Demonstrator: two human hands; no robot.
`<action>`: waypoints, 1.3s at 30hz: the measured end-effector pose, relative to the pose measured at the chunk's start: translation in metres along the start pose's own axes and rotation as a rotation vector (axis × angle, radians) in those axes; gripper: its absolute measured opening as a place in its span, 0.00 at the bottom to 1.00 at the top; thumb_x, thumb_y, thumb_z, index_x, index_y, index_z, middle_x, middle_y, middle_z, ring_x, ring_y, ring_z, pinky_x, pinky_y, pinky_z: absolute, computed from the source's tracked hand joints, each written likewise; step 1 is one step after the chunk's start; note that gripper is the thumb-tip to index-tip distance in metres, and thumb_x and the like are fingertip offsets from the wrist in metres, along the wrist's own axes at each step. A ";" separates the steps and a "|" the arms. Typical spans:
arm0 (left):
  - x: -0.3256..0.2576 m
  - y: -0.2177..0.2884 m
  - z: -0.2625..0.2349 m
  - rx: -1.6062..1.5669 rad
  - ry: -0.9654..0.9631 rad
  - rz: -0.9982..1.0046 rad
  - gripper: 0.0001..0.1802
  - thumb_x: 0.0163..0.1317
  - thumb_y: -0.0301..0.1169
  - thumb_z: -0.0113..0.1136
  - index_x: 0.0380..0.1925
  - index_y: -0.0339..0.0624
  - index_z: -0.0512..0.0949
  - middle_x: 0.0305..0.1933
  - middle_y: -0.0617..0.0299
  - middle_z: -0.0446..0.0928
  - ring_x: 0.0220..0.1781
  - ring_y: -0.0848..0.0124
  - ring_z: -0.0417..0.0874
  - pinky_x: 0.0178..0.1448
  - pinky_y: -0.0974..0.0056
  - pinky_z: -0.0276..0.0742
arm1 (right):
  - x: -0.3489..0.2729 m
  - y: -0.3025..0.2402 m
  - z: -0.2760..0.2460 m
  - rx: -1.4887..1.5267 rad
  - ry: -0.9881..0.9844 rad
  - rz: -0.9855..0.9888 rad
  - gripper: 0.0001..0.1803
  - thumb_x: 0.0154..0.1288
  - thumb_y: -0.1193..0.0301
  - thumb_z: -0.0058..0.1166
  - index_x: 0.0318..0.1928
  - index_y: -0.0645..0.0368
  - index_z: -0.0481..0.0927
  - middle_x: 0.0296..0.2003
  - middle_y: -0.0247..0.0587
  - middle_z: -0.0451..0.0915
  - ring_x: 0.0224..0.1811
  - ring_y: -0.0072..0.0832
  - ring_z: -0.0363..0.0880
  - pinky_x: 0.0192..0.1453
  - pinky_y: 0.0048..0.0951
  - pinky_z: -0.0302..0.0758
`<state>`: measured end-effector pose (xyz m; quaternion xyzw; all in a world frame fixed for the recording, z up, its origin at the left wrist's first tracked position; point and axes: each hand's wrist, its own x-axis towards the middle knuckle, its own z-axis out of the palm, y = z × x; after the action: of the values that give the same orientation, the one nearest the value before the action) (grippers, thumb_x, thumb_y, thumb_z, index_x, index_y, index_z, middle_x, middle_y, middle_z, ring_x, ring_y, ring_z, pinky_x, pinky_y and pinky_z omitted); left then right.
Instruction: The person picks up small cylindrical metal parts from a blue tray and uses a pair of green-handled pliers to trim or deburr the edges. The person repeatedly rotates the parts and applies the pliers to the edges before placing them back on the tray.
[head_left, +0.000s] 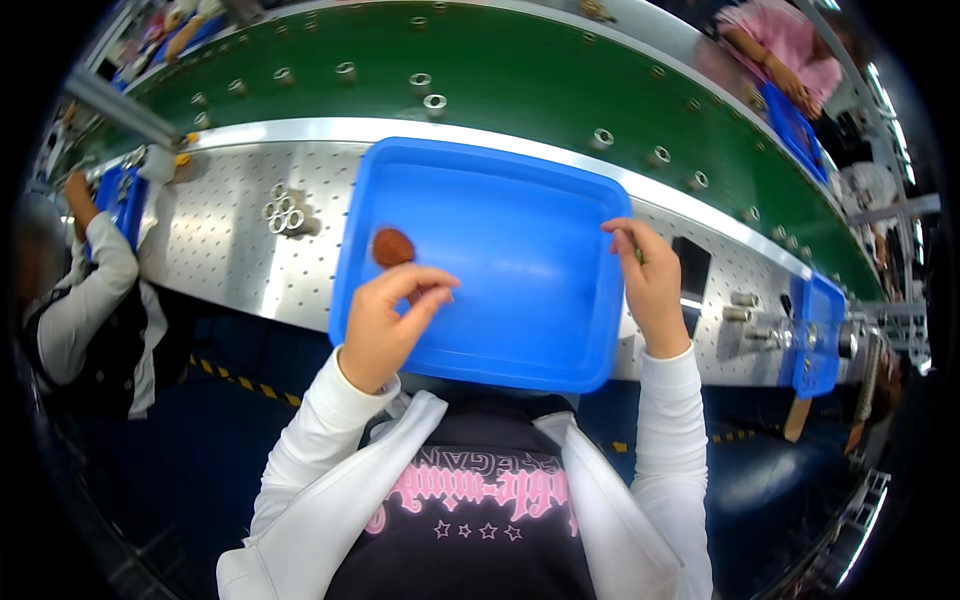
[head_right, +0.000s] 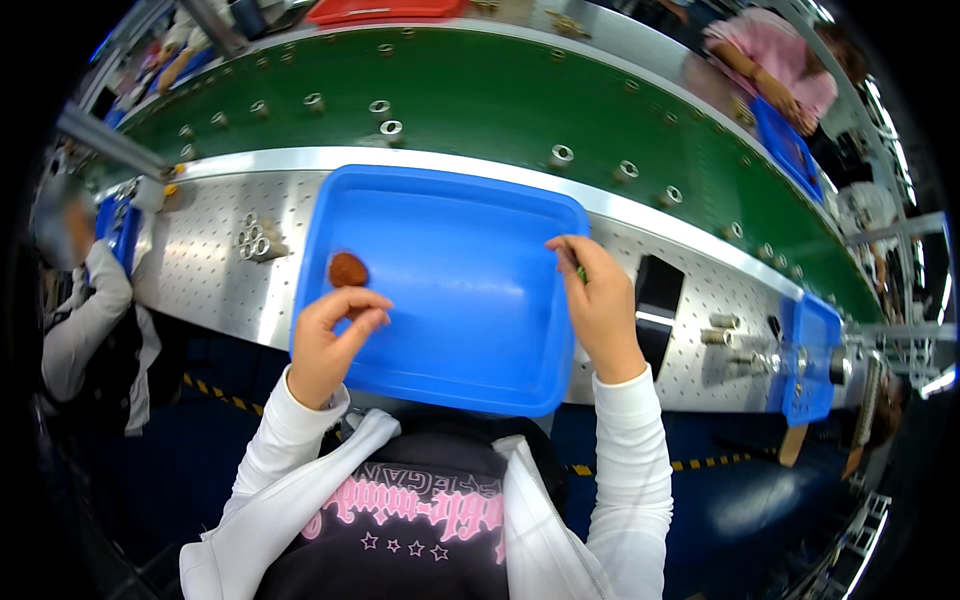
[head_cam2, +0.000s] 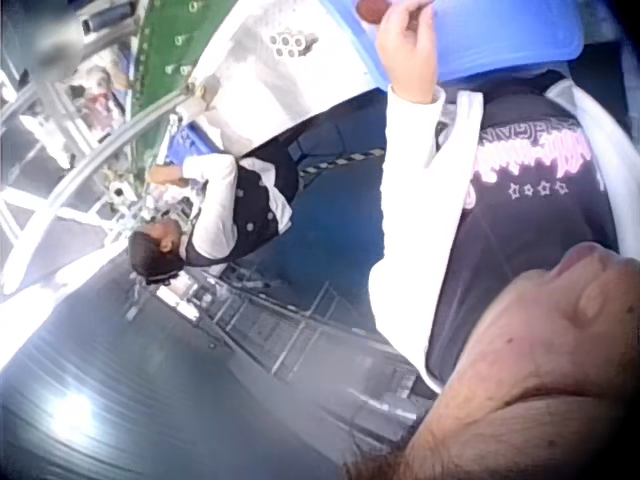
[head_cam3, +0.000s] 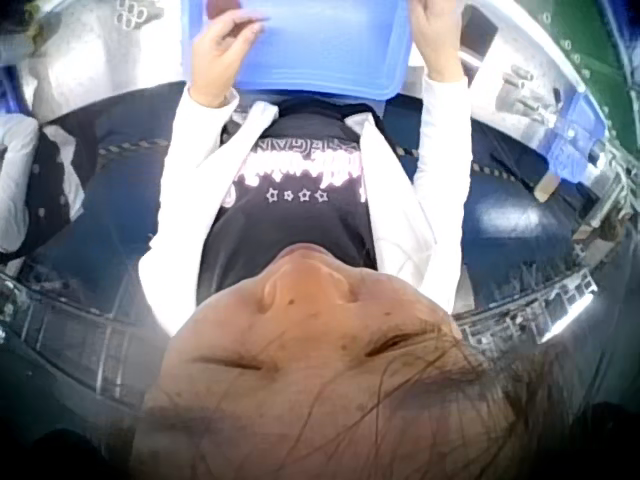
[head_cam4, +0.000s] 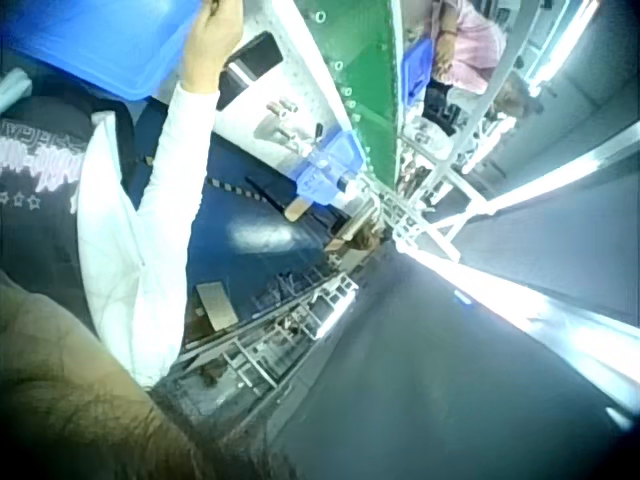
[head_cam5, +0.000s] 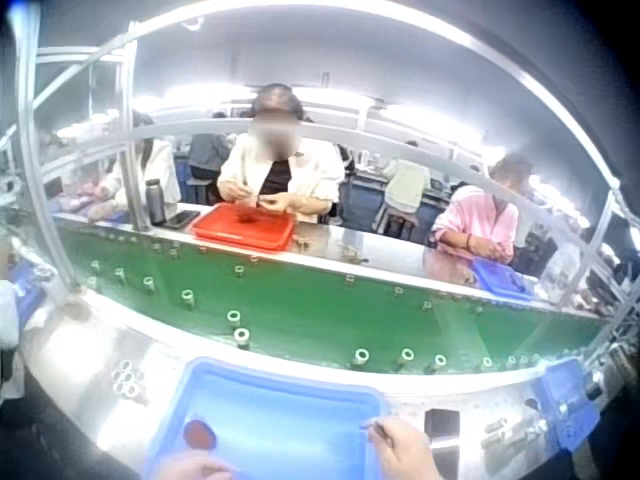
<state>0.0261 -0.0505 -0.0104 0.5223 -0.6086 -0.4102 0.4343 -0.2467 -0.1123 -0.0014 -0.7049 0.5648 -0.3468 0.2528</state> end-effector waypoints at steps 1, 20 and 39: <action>0.006 -0.003 -0.013 0.145 0.112 0.082 0.06 0.53 0.21 0.55 0.32 0.36 0.78 0.29 0.59 0.78 0.30 0.70 0.78 0.35 0.70 0.71 | 0.001 -0.007 0.010 0.017 -0.023 -0.026 0.07 0.59 0.77 0.49 0.38 0.63 0.76 0.30 0.44 0.78 0.30 0.32 0.77 0.35 0.24 0.72; 0.005 -0.014 -0.049 0.469 0.334 0.295 0.07 0.47 0.20 0.60 0.28 0.37 0.74 0.38 0.54 0.75 0.40 0.59 0.77 0.43 0.64 0.74 | -0.027 -0.073 0.057 0.113 -0.294 -0.213 0.15 0.46 0.84 0.55 0.38 0.59 0.78 0.28 0.41 0.77 0.29 0.31 0.79 0.31 0.24 0.73; -0.012 0.006 0.014 0.177 0.198 0.326 0.13 0.45 0.20 0.63 0.34 0.36 0.76 0.40 0.55 0.74 0.39 0.66 0.75 0.44 0.68 0.72 | -0.046 -0.054 0.049 0.602 -0.207 0.192 0.06 0.63 0.73 0.50 0.36 0.63 0.73 0.27 0.33 0.73 0.29 0.16 0.68 0.33 0.18 0.66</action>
<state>0.0122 -0.0373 -0.0094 0.4907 -0.6732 -0.2261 0.5050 -0.1806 -0.0567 -0.0017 -0.5736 0.4721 -0.3993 0.5373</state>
